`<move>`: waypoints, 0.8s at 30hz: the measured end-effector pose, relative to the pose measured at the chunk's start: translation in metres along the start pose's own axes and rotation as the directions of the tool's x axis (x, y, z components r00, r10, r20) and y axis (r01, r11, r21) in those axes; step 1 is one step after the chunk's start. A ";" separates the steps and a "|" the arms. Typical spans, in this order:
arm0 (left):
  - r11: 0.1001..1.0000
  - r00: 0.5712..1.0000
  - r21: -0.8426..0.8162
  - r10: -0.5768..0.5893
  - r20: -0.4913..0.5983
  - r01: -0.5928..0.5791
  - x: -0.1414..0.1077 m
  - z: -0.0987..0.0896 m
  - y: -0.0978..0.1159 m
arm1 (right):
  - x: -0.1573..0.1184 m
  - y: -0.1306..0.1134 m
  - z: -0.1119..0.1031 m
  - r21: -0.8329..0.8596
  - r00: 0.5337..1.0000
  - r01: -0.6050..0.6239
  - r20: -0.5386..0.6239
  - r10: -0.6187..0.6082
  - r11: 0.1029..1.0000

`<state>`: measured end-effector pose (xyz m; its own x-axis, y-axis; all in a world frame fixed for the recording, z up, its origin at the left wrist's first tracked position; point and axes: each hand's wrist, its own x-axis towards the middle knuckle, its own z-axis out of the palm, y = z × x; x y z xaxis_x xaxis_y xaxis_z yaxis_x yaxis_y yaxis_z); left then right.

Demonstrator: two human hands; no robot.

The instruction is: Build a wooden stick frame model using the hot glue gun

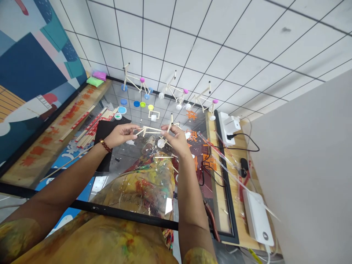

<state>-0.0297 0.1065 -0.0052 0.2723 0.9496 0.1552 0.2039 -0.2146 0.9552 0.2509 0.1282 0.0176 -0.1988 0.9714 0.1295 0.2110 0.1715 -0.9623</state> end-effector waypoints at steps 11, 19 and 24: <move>0.999 0.999 0.025 0.029 0.016 -0.029 0.000 0.001 -0.003 | -0.001 -0.002 -0.001 0.028 0.999 0.033 0.027 -0.034 0.999; 0.969 0.987 0.224 0.132 -0.092 -0.109 -0.001 0.009 0.003 | 0.000 -0.003 -0.001 0.008 0.999 0.025 0.027 -0.026 1.000; 0.928 0.966 0.331 0.225 -0.126 -0.173 -0.001 0.015 0.006 | 0.000 -0.002 -0.002 0.012 0.999 0.037 0.024 -0.037 0.999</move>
<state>-0.0146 0.1004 -0.0032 0.1909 0.8979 0.3966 0.4533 -0.4390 0.7758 0.2529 0.1278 0.0200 -0.2298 0.9601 0.1596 0.1919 0.2054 -0.9597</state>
